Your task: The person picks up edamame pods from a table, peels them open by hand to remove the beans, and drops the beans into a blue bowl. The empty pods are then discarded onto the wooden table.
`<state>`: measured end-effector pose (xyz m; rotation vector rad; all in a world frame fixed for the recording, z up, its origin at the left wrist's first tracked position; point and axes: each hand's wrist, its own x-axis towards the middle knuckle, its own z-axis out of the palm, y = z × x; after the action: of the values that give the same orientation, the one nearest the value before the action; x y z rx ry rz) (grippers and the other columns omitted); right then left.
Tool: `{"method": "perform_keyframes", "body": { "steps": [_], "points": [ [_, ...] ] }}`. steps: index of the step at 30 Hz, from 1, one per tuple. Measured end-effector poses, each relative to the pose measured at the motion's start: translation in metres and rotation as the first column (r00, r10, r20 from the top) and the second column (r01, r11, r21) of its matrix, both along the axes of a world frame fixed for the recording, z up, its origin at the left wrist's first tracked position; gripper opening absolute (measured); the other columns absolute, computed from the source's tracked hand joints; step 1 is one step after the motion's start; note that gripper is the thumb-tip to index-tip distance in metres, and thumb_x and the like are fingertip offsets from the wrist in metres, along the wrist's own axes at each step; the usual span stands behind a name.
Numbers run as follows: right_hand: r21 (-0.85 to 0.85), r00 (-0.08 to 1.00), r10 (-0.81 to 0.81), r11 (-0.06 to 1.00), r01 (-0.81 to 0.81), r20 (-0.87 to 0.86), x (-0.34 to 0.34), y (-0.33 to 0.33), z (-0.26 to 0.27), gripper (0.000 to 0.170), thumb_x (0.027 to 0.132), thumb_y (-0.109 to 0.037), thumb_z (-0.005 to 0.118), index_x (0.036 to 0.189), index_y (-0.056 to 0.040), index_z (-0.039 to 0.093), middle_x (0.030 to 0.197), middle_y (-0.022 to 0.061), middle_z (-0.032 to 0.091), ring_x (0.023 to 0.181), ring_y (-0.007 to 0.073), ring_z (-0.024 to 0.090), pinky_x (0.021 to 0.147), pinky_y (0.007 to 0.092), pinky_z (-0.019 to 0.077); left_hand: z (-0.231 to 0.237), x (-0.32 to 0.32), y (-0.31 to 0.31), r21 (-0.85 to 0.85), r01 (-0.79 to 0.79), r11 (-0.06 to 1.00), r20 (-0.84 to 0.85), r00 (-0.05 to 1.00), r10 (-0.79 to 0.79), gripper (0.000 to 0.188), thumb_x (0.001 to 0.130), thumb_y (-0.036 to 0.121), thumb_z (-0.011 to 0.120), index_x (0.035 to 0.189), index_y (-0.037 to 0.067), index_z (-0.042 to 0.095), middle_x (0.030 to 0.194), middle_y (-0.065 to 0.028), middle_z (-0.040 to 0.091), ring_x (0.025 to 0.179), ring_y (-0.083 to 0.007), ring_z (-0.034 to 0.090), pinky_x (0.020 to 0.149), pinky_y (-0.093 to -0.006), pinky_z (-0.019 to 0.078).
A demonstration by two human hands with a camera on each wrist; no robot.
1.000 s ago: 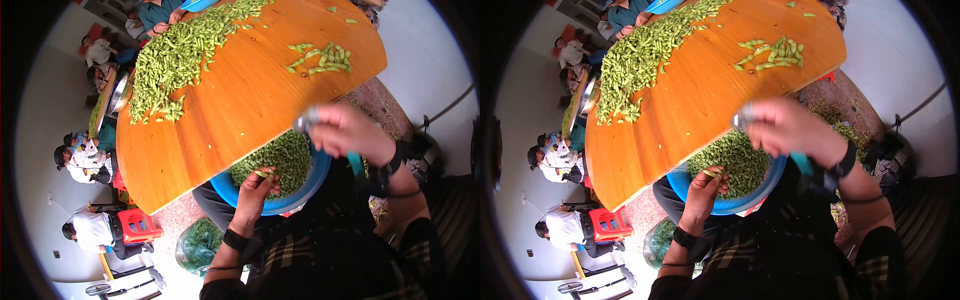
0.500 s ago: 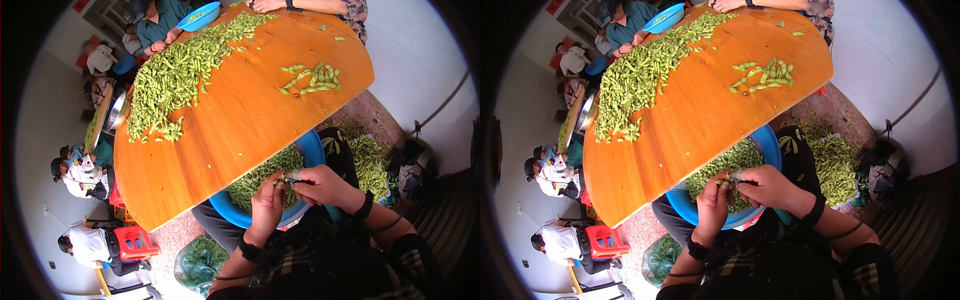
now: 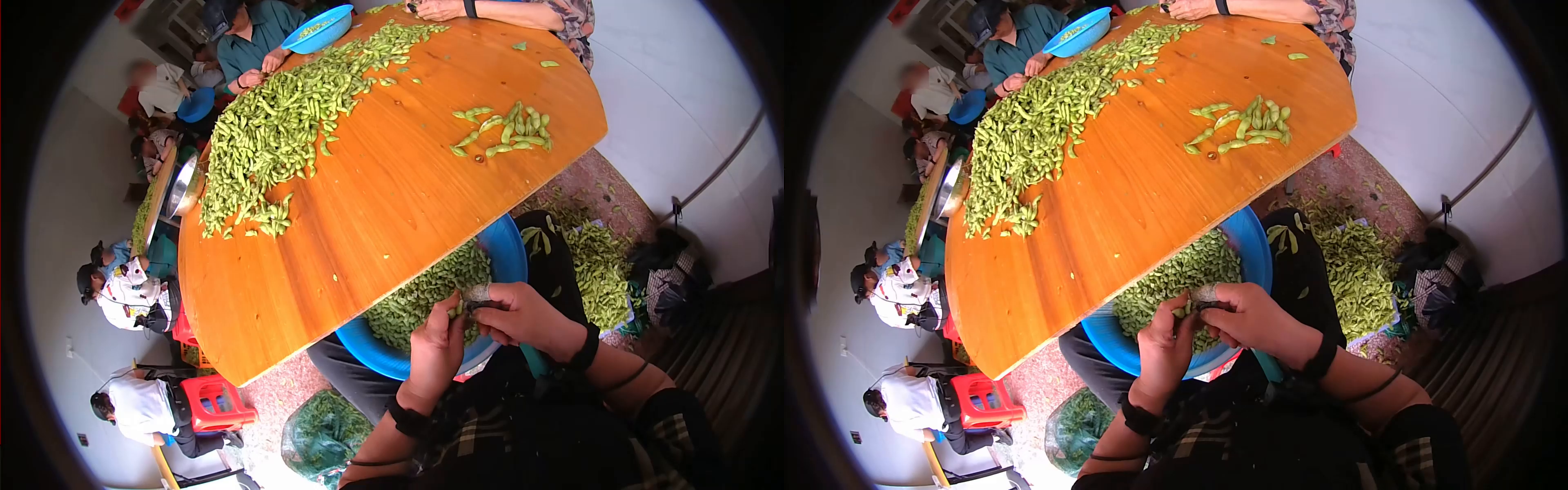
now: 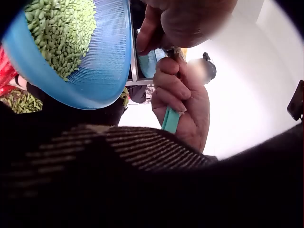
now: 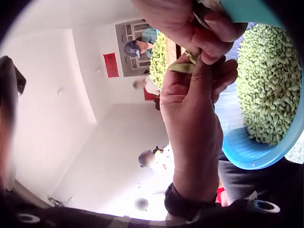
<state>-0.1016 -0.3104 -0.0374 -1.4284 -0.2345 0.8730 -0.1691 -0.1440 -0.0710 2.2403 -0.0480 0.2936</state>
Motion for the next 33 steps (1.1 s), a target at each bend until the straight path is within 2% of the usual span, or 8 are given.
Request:
{"method": "perform_keyframes", "body": {
  "steps": [1, 4, 8, 12, 16, 19, 23, 33],
  "points": [
    [-0.002, 1.0, 0.0, 1.0, 0.0, 0.0, 0.001, -0.001, 0.0, 0.014, 0.092, -0.011, 0.054, 0.098, -0.0005, 0.061, 0.068, 0.0005, 0.056, 0.051, 0.0052, 0.048, 0.045, 0.0221, 0.0372, -0.004, 0.001, 0.002, -0.002, 0.0, 1.0, 0.0, 1.0, 0.0, 0.033, 0.087, -0.001, 0.061, 0.119, 0.002, 0.053, 0.087, -0.0179, 0.067, 0.075, -0.03, 0.069, 0.064, -0.0334, 0.0543],
    [-0.011, 0.999, 0.022, 1.0, -0.022, -0.023, 0.002, -0.004, -0.002, 0.016, 0.092, -0.011, 0.054, 0.102, -0.0016, 0.062, 0.067, 0.0001, 0.055, 0.051, 0.0047, 0.048, 0.045, 0.0217, 0.0372, -0.008, 0.003, 0.009, -0.745, 0.041, 0.666, -0.154, 0.961, -0.232, 0.024, 0.096, 0.003, 0.051, 0.12, 0.002, 0.052, 0.093, -0.0063, 0.066, 0.08, -0.0129, 0.066, 0.071, -0.0252, 0.0543],
    [-0.027, 0.998, -0.013, 1.0, 0.015, 0.057, -0.002, 0.001, -0.006, 0.02, 0.09, -0.01, 0.054, 0.106, -0.0012, 0.062, 0.068, 0.0009, 0.056, 0.051, 0.0056, 0.049, 0.046, 0.0224, 0.0382, -0.011, 0.006, 0.014, -0.846, -0.062, 0.53, -0.231, 0.938, -0.259, 0.025, 0.097, 0.005, 0.05, 0.122, 0.003, 0.052, 0.092, -0.0056, 0.065, 0.071, -0.0109, 0.062, 0.065, -0.0232, 0.0515],
    [-0.068, 0.825, -0.12, 0.98, 0.188, 0.553, -0.012, 0.006, -0.041, 0.022, 0.088, -0.008, 0.055, 0.108, -0.0027, 0.063, 0.069, 0.0004, 0.058, 0.052, 0.0046, 0.049, 0.049, 0.0215, 0.0394, -0.029, -0.009, 0.013, -0.623, -0.075, 0.779, -0.32, 0.933, -0.166, 0.025, 0.098, 0.006, 0.048, 0.121, 0.003, 0.055, 0.084, -0.0065, 0.061, 0.065, -0.011, 0.053, 0.06, -0.0249, 0.0473],
    [-0.227, 0.851, -0.354, 0.858, 0.461, 0.389, 0.003, -0.042, -0.037, 0.02, 0.086, -0.006, 0.054, 0.104, -0.0013, 0.062, 0.065, 0.0075, 0.057, 0.057, 0.0112, 0.054, 0.053, 0.0284, 0.0441, -0.058, -0.025, 0.032, -0.202, 0.071, 0.977, -0.35, 0.926, -0.14, 0.028, 0.091, 0.01, 0.053, 0.118, 0.002, 0.057, 0.092, -0.0169, 0.062, 0.079, -0.029, 0.06, 0.071, -0.0376, 0.049],
    [-0.282, 0.544, -0.164, 0.714, 0.641, 0.823, 0.028, -0.127, -0.075, 0.016, 0.086, -0.006, 0.054, 0.099, -0.0006, 0.062, 0.065, 0.012, 0.057, 0.055, 0.0191, 0.056, 0.052, 0.0324, 0.0433, -0.062, -0.024, 0.037, -0.028, 0.164, 0.986, -0.325, 0.931, -0.164, 0.028, 0.087, 0.017, 0.055, 0.11, 0.001, 0.061, 0.104, -0.0223, 0.063, 0.096, -0.0417, 0.058, 0.084, -0.0454, 0.047],
    [-0.422, 0.598, -0.096, 0.62, 0.661, 0.796, 0.021, -0.207, -0.124, 0.015, 0.085, -0.007, 0.055, 0.096, 0.0014, 0.061, 0.066, 0.0149, 0.058, 0.056, 0.0237, 0.057, 0.052, 0.0349, 0.0425, -0.071, 0.006, 0.07, 0.149, 0.026, 0.988, -0.568, 0.82, 0.064, 0.02, 0.086, 0.017, 0.056, 0.096, 0.002, 0.066, 0.106, -0.0226, 0.062, 0.101, -0.0383, 0.059, 0.085, -0.0466, 0.0476],
    [-0.463, 0.729, -0.296, 0.612, 0.641, 0.617, -0.012, -0.196, -0.143, 0.009, 0.086, -0.006, 0.055, 0.084, 0.0021, 0.054, 0.058, 0.0097, 0.052, 0.051, 0.0173, 0.051, 0.048, 0.0338, 0.0368, -0.123, 0.059, 0.106, 0.584, 0.031, 0.811, -0.376, 0.896, 0.236, 0.024, 0.078, 0.025, 0.065, 0.094, 0.007, 0.067, 0.1, -0.0185, 0.066, 0.095, -0.0364, 0.062, 0.081, -0.0457, 0.0491]
  ]
}}
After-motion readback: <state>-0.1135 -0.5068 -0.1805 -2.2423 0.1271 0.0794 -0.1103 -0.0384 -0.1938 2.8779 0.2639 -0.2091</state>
